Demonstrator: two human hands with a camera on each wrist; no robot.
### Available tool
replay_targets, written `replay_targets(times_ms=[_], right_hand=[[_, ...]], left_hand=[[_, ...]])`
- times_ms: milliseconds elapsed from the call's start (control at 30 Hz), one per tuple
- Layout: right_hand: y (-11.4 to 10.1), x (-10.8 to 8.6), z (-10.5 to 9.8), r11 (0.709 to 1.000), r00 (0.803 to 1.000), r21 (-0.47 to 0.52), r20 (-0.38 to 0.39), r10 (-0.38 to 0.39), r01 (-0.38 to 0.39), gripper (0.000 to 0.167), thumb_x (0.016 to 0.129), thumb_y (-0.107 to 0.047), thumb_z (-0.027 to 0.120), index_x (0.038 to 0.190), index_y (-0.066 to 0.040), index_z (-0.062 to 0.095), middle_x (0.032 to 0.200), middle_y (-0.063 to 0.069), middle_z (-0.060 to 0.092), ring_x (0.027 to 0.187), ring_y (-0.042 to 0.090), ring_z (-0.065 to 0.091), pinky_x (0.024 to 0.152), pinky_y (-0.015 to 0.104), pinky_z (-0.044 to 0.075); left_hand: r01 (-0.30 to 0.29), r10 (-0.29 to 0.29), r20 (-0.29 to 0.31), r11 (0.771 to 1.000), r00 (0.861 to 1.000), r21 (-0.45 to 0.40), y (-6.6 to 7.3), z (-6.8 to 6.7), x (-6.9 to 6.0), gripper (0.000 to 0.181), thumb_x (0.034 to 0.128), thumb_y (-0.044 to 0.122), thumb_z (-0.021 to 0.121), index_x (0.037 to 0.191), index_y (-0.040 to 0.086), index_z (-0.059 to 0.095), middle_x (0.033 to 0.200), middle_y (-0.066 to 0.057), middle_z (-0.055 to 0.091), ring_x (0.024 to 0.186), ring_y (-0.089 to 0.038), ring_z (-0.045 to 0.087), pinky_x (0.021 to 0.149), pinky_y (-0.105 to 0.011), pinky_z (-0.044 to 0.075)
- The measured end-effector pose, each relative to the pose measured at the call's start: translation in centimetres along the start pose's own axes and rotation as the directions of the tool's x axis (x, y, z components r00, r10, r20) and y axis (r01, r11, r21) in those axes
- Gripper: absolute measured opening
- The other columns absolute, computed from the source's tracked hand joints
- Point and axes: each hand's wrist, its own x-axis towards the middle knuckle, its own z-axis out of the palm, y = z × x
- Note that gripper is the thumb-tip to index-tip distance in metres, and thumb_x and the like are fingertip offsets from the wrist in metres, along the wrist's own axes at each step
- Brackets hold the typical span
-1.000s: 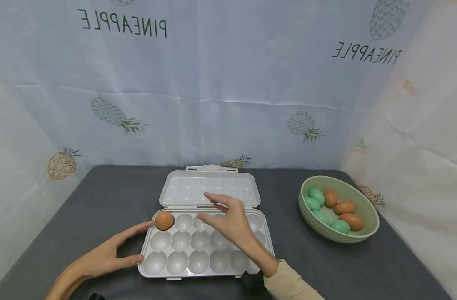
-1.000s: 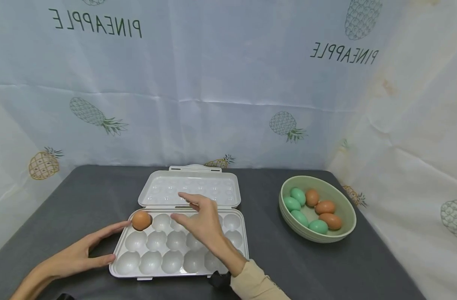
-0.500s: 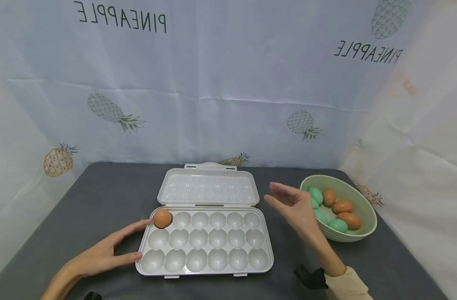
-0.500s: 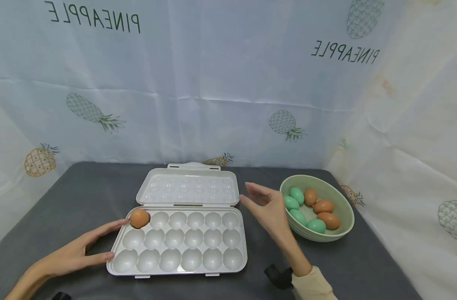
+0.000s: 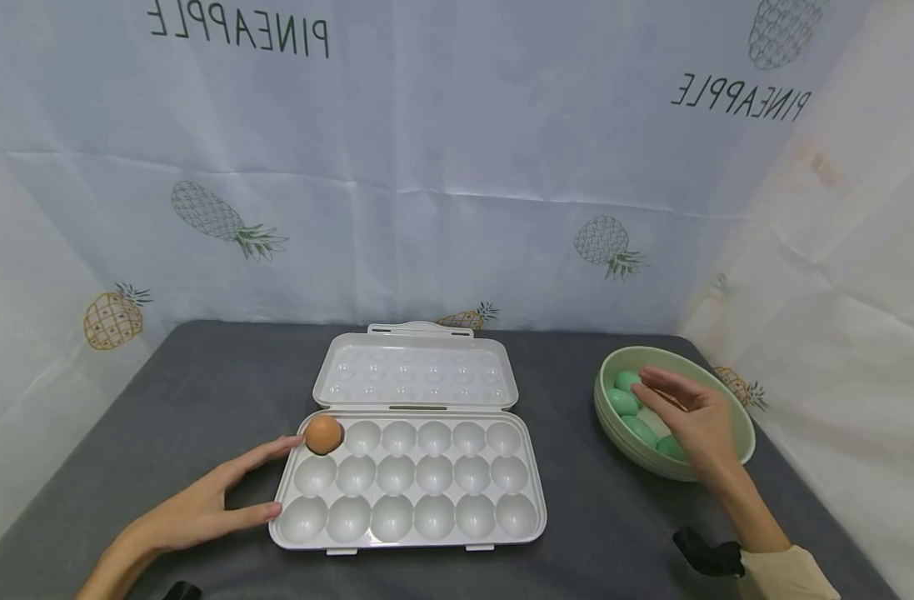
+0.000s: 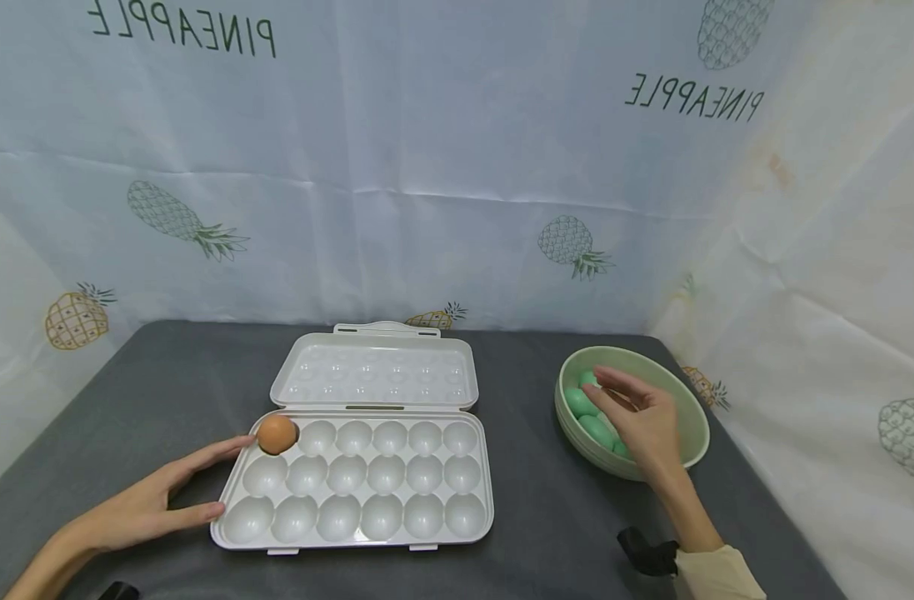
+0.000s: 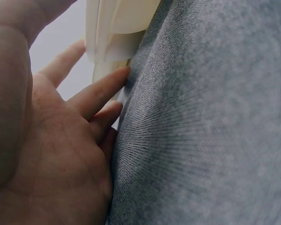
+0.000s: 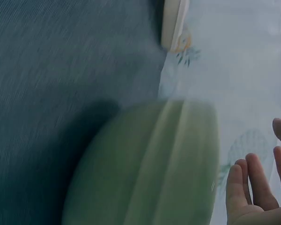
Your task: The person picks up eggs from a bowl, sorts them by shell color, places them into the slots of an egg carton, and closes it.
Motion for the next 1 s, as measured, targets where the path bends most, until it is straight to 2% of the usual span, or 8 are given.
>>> replay_targets(times_ms=[167, 333, 500, 567, 667, 767, 900, 1000], right_hand=[[0.9, 0.0, -2.2, 1.0, 1.0, -0.006, 0.018, 0.0, 0.0, 0.035, 0.096, -0.01, 0.071, 0.131, -0.009, 0.071, 0.105, -0.027, 0.075, 0.098, -0.013, 0.067, 0.07, 0.014, 0.055], [2.1, 0.2, -3.9, 0.995, 0.999, -0.088, 0.011, -0.04, 0.041, 0.038, 0.095, -0.006, 0.071, 0.133, -0.007, 0.069, 0.108, -0.029, 0.073, 0.103, -0.014, 0.065, 0.082, 0.004, 0.05], [3.2, 0.5, -5.2, 0.989, 0.999, -0.144, 0.002, -0.039, 0.039, 0.037, 0.094, -0.006, 0.072, 0.13, -0.007, 0.07, 0.107, -0.032, 0.072, 0.101, -0.015, 0.065, 0.083, 0.003, 0.049], [3.5, 0.5, -5.8, 0.983, 0.999, -0.179, 0.023, -0.035, 0.039, 0.037, 0.094, -0.007, 0.072, 0.131, -0.007, 0.07, 0.106, -0.034, 0.07, 0.102, -0.016, 0.064, 0.083, 0.003, 0.049], [3.7, 0.8, -6.9, 0.974, 0.994, -0.223, 0.105, -0.018, 0.041, 0.038, 0.095, -0.009, 0.072, 0.132, -0.008, 0.069, 0.108, -0.036, 0.068, 0.102, -0.019, 0.063, 0.083, 0.003, 0.049], [3.8, 1.4, -8.2, 0.961, 0.975, -0.265, 0.223, -0.021, 0.082, 0.039, 0.095, -0.006, 0.072, 0.134, -0.005, 0.067, 0.112, -0.036, 0.067, 0.105, -0.019, 0.062, 0.082, 0.006, 0.052], [4.1, 2.6, -9.7, 0.941, 0.927, -0.285, 0.369, -0.07, 0.185, 0.04, 0.092, 0.001, 0.071, 0.131, 0.008, 0.064, 0.116, -0.03, 0.069, 0.108, -0.018, 0.06, 0.08, 0.011, 0.056], [4.5, 3.2, -10.4, 0.921, 0.895, -0.301, 0.436, -0.097, 0.247, 0.039, 0.089, 0.003, 0.074, 0.127, 0.01, 0.066, 0.117, -0.027, 0.071, 0.109, -0.02, 0.058, 0.08, 0.01, 0.055]], left_hand=[[0.019, -0.019, 0.003, 1.0, 1.0, -0.003, 0.1, 0.1, -0.1, 0.074, 0.09, 0.018, 0.078, 0.155, 0.028, 0.043, 0.154, 0.02, 0.047, 0.138, 0.022, 0.033, 0.104, 0.0, 0.026], [0.031, -0.031, 0.002, 0.999, 1.0, -0.006, 0.1, 0.1, -0.2, 0.073, 0.0904, 0.018, 0.077, 0.154, 0.028, 0.044, 0.154, 0.019, 0.047, 0.137, 0.023, 0.032, 0.103, 0.001, 0.024], [0.026, -0.026, -0.001, 0.999, 1.0, -0.02, -0.1, 0.2, -0.1, 0.072, 0.0908, 0.017, 0.076, 0.154, 0.026, 0.044, 0.155, 0.016, 0.048, 0.138, 0.023, 0.033, 0.103, 0.002, 0.023], [0.023, -0.023, -0.001, 1.0, 1.0, -0.02, -0.1, 0.2, 0.0, 0.072, 0.0908, 0.016, 0.076, 0.154, 0.026, 0.044, 0.155, 0.016, 0.047, 0.138, 0.022, 0.033, 0.103, 0.002, 0.023], [0.015, -0.015, 0.002, 1.0, 1.0, -0.011, -0.1, 0.1, -0.1, 0.073, 0.0906, 0.016, 0.077, 0.155, 0.025, 0.044, 0.155, 0.016, 0.047, 0.138, 0.022, 0.033, 0.104, 0.002, 0.023], [0.022, -0.022, 0.01, 1.0, 1.0, -0.012, 0.0, 0.0, -0.1, 0.073, 0.091, 0.017, 0.076, 0.155, 0.025, 0.043, 0.156, 0.016, 0.046, 0.138, 0.022, 0.032, 0.104, 0.001, 0.024], [0.039, -0.038, 0.018, 0.999, 0.999, -0.016, 0.2, -0.1, -0.1, 0.073, 0.0913, 0.018, 0.076, 0.155, 0.028, 0.042, 0.156, 0.017, 0.046, 0.138, 0.021, 0.032, 0.105, 0.0, 0.025], [0.041, -0.041, 0.021, 0.999, 0.999, -0.011, 0.3, -0.2, 0.0, 0.073, 0.0913, 0.018, 0.077, 0.155, 0.028, 0.042, 0.156, 0.017, 0.047, 0.138, 0.021, 0.033, 0.105, -0.001, 0.026]])
